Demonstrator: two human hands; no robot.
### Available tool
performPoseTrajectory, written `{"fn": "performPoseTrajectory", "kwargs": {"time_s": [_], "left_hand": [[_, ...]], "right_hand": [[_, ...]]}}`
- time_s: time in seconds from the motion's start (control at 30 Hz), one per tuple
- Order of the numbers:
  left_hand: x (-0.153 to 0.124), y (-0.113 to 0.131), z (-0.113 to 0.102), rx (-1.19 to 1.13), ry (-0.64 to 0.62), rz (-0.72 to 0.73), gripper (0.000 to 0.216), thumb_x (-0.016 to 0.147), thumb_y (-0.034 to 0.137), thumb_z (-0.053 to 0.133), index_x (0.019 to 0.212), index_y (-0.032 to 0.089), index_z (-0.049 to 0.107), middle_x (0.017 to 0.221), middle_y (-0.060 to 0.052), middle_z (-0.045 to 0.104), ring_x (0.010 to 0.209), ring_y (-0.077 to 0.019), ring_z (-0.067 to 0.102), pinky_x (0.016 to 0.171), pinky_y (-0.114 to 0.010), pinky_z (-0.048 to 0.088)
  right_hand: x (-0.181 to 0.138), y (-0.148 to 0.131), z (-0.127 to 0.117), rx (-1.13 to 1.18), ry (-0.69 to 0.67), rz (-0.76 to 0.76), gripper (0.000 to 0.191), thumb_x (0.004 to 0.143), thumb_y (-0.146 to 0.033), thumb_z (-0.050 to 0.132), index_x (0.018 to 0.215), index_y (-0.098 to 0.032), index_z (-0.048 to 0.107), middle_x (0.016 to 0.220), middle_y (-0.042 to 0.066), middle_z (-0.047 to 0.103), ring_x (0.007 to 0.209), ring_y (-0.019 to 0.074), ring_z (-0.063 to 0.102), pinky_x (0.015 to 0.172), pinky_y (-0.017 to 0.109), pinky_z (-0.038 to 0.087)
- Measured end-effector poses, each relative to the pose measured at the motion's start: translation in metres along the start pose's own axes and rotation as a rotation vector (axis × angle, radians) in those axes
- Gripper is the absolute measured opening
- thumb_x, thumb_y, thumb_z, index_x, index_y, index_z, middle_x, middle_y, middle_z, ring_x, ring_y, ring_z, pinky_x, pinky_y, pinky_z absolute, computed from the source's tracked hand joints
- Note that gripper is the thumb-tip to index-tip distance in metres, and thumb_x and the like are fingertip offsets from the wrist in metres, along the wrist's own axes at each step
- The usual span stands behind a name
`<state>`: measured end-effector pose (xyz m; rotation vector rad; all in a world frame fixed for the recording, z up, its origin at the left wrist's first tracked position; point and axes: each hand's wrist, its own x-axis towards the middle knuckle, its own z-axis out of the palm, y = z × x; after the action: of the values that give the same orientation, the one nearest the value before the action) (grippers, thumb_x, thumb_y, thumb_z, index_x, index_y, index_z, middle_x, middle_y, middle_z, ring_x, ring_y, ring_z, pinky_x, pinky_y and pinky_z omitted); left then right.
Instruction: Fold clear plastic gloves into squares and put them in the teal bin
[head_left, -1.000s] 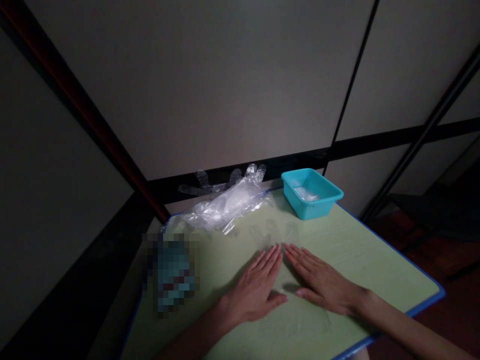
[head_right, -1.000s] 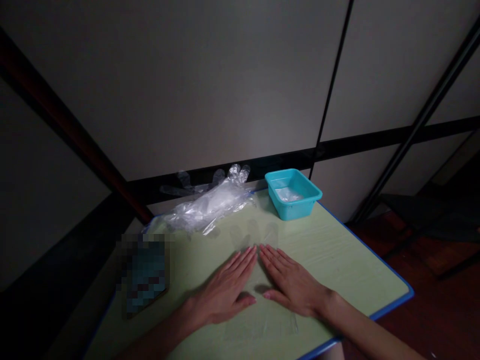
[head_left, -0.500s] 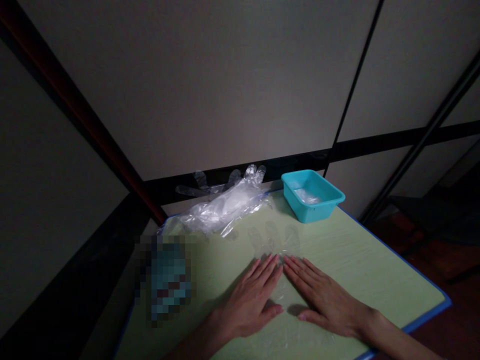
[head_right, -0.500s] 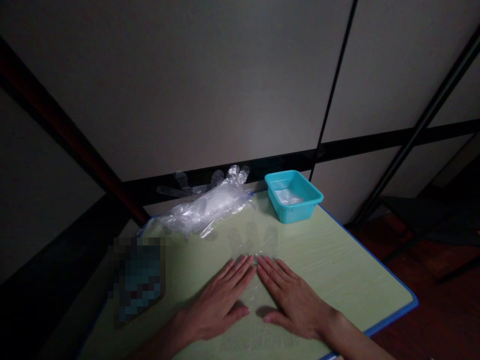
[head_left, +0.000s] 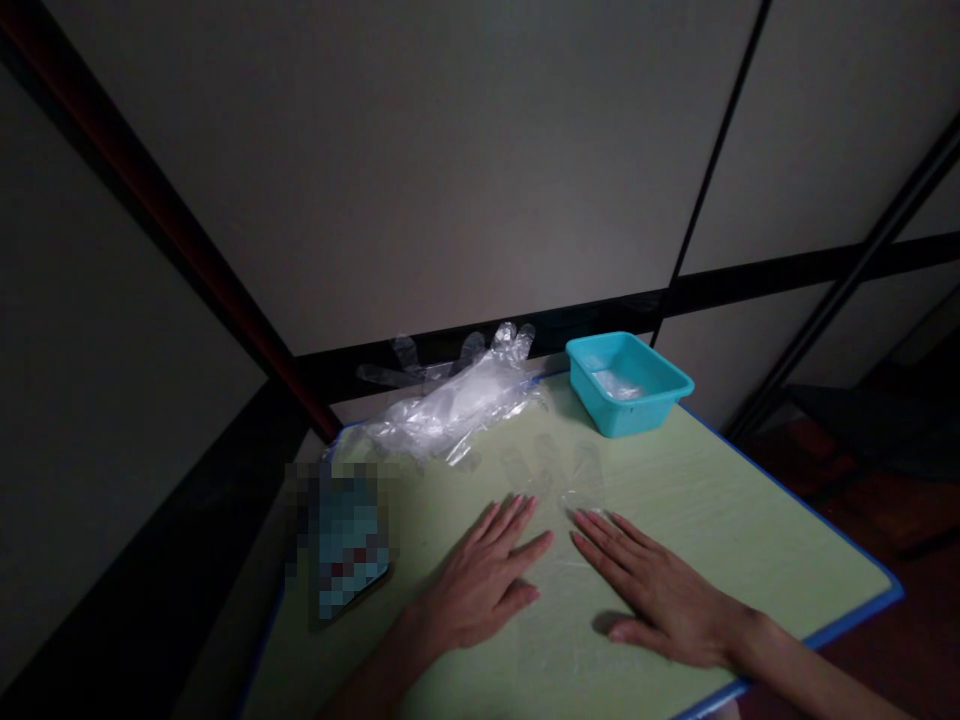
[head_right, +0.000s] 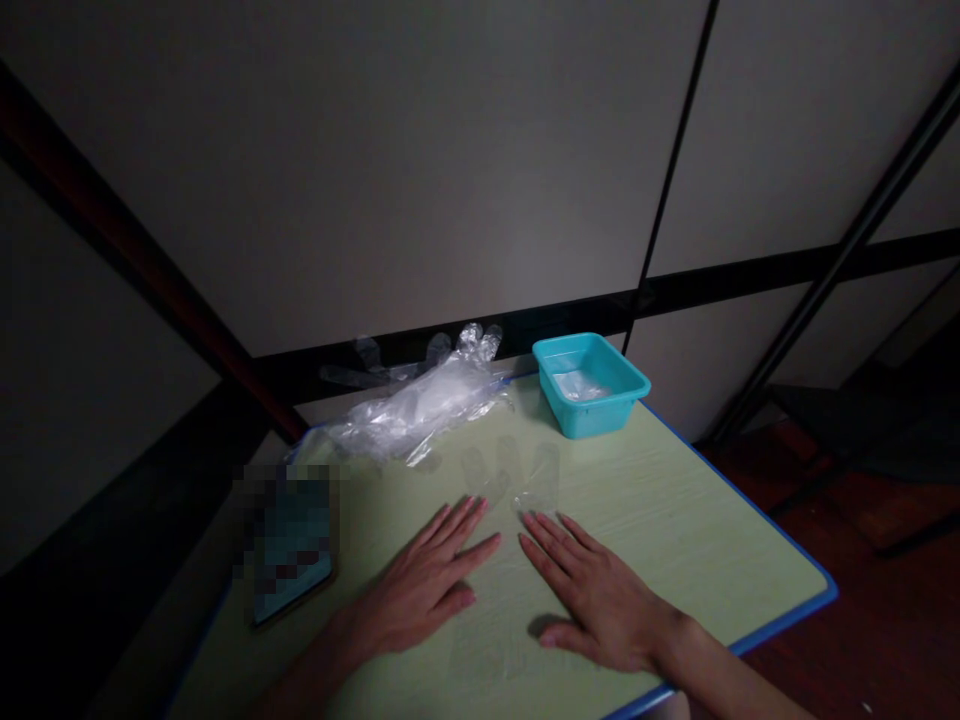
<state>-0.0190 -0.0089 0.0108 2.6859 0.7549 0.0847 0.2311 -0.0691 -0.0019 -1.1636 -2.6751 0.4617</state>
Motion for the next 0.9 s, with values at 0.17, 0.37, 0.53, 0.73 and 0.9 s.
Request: {"fn": "performPoseTrajectory", "kwargs": {"time_s": [0.17,0.37,0.53,0.73,0.9], "left_hand": [[0.008,-0.016,-0.005,-0.675,0.185,0.05,0.055,0.086,0.047,0.029,0.133,0.018,0.026,0.141,-0.005,0.018,0.129,-0.0234,0.015,0.105,-0.039,0.009],[0.054,-0.037,-0.003,-1.602,0.049,0.042,0.07,0.084,0.058,0.016,0.108,0.006,0.056,0.107,-0.017,0.059,0.103,-0.0292,0.052,0.091,-0.043,0.032],[0.07,-0.043,0.011,-1.785,0.036,-0.007,0.064,0.085,0.055,0.022,0.104,0.006,0.058,0.102,-0.018,0.061,0.094,-0.0258,0.058,0.087,-0.04,0.035],[0.069,-0.048,0.024,-1.736,-0.004,-0.017,0.06,0.084,0.055,0.029,0.11,0.008,0.054,0.107,-0.018,0.058,0.099,-0.0265,0.054,0.088,-0.042,0.033],[0.068,-0.044,0.024,-1.71,0.027,0.025,0.061,0.082,0.057,0.033,0.109,0.007,0.055,0.107,-0.018,0.058,0.099,-0.0266,0.054,0.089,-0.041,0.033]], "right_hand": [[0.0,0.006,-0.019,0.41,0.133,0.041,0.059,0.087,-0.045,0.032,0.136,-0.018,0.015,0.138,0.013,0.026,0.124,0.0241,0.025,0.1,0.045,0.021],[0.046,0.023,-0.025,1.225,0.338,0.051,0.054,0.082,-0.061,0.022,0.08,-0.015,0.049,0.058,0.002,0.055,0.048,0.0122,0.049,0.052,0.027,0.042],[0.072,0.033,-0.005,1.339,0.27,0.073,0.053,0.078,-0.066,0.025,0.064,-0.018,0.043,0.042,-0.005,0.043,0.036,0.0071,0.031,0.051,0.026,0.042],[0.068,0.034,0.009,1.353,0.262,0.108,0.047,0.082,-0.057,0.033,0.06,-0.017,0.044,0.044,-0.008,0.037,0.042,0.0073,0.029,0.07,0.033,0.044],[0.069,0.035,0.009,1.379,0.282,0.094,0.047,0.08,-0.059,0.033,0.06,-0.018,0.043,0.043,-0.008,0.037,0.04,0.0072,0.029,0.068,0.033,0.044]]}}
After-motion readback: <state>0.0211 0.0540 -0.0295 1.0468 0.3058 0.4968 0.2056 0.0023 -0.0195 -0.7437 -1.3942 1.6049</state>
